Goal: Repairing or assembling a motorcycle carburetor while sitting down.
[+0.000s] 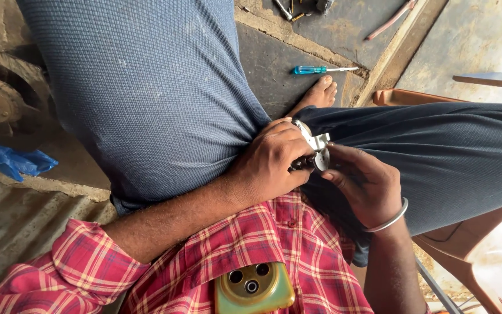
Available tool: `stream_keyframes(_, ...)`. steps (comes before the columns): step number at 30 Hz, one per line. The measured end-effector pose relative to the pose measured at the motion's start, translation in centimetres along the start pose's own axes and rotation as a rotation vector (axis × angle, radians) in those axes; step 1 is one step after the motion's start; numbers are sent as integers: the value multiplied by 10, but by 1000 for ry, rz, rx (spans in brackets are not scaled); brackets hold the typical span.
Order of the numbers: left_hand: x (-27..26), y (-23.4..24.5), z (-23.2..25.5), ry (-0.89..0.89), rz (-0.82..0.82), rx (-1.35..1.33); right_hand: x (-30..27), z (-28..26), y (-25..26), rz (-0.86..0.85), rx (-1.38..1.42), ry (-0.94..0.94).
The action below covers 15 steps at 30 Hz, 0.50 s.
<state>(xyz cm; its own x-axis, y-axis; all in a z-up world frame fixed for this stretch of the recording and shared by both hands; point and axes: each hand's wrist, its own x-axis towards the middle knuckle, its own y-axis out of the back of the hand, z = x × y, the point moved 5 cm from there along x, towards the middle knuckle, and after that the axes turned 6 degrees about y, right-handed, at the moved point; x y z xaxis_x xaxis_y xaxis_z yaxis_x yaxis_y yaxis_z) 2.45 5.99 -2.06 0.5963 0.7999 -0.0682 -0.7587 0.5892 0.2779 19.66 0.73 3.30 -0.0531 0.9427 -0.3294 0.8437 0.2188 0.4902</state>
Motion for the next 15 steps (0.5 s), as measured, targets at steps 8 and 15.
stream_keyframes(8,1,-1,-2,10,-5,4,10,-15,4,-141,-128,99)
stream_keyframes(15,2,3,-1,16,-17,-1,15,-21,1,-121,-219,124)
